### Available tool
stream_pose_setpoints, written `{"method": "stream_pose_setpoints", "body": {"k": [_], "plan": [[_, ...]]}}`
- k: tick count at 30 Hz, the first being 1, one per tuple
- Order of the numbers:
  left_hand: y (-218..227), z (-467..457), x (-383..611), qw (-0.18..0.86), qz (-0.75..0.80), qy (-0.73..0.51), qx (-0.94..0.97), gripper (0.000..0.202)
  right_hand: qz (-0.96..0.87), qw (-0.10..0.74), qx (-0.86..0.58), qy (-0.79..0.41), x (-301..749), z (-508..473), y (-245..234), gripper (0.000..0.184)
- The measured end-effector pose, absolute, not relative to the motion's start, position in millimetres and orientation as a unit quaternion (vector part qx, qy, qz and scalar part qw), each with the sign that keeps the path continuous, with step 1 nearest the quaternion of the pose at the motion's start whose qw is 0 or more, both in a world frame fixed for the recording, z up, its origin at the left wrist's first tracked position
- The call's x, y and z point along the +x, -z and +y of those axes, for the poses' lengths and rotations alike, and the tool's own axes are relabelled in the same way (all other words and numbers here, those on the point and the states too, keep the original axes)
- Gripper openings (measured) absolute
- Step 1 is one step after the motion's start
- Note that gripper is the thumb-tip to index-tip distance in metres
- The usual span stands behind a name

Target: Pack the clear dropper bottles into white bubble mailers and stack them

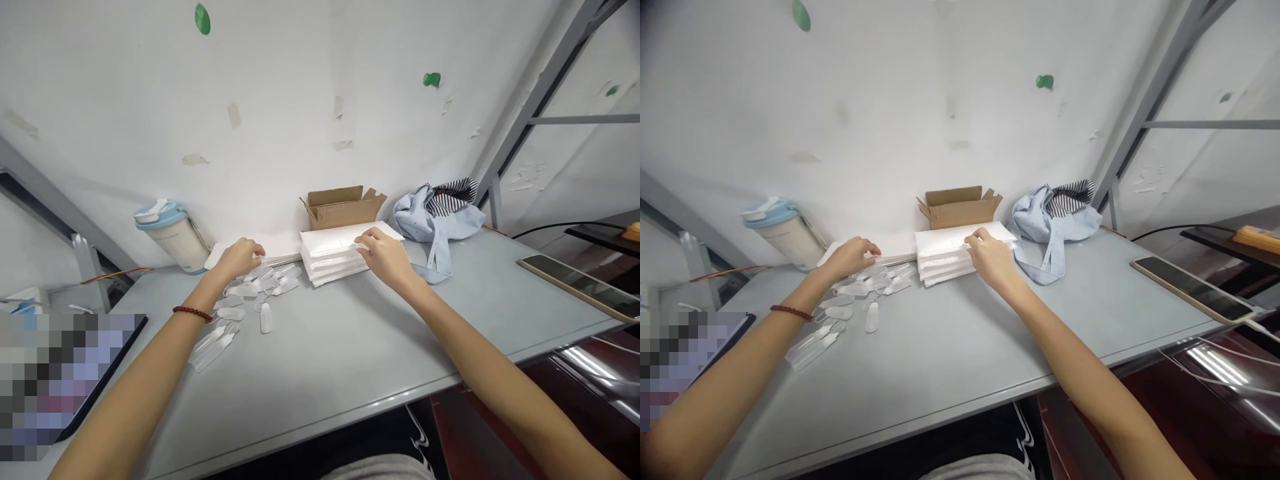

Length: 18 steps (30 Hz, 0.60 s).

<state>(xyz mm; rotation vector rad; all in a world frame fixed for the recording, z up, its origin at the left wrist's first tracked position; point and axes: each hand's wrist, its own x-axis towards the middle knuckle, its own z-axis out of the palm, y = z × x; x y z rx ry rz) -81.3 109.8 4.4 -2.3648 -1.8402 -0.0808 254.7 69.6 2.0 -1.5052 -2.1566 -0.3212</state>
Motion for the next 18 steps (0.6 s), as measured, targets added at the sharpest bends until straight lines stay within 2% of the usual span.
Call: {"method": "stream_pose_setpoints", "body": {"k": [11,18], "plan": [[-1,103,-77,0.154,-0.579,-0.039,-0.8,0.027,-0.792,0.241,-0.548,0.121,255,72,-1,0.026],[-2,94,-76,0.191,-0.605,-0.049,-0.772,0.032,-0.793,0.244,-0.545,0.121,254,71,-1,0.026]]}}
